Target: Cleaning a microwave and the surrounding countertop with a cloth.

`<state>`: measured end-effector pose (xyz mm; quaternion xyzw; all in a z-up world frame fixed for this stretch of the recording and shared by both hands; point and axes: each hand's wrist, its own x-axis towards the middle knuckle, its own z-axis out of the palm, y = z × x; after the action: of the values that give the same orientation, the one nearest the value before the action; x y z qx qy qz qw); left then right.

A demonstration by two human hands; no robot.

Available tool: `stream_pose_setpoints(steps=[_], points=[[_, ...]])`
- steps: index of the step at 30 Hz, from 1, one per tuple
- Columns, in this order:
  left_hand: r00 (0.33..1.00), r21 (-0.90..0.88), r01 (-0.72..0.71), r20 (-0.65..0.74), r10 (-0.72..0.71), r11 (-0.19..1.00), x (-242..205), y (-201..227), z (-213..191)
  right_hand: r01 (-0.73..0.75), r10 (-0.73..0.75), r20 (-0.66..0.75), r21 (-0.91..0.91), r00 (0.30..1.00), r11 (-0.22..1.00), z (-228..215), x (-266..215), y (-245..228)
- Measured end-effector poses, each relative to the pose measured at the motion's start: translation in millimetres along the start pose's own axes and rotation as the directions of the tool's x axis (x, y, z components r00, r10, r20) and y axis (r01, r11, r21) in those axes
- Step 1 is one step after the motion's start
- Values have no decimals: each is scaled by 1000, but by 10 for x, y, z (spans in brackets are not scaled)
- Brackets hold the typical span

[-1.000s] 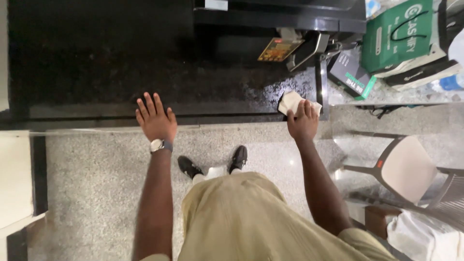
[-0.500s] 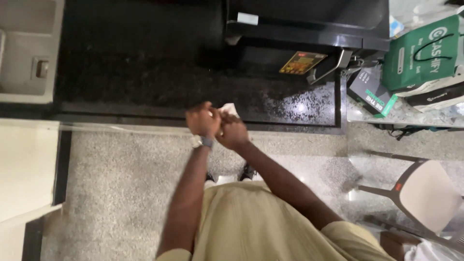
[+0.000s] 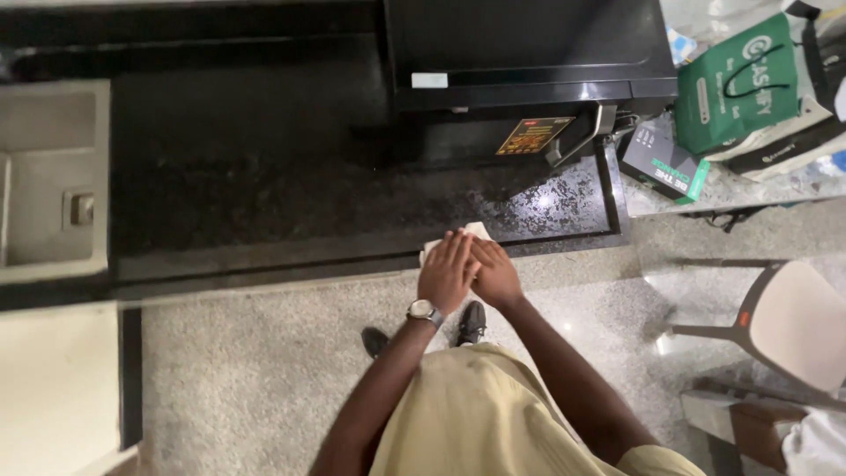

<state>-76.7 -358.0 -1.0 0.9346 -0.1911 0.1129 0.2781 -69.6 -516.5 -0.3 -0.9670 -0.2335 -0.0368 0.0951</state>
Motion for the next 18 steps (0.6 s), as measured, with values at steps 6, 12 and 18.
stream_pose_setpoints(steps=[6,12,18], points=[[991,-180,-121,42,131,976,121,-37,-97,-47,42,-169,-25,985,999,-271,-109,-67],[984,-329,-155,30,174,932,546,103,-478,-201,209,-311,59,927,978,-807,-197,-23],[906,-277,-248,-405,121,928,1772,478,-1253,-298,272,-680,82,681,951,-1859,257,926]])
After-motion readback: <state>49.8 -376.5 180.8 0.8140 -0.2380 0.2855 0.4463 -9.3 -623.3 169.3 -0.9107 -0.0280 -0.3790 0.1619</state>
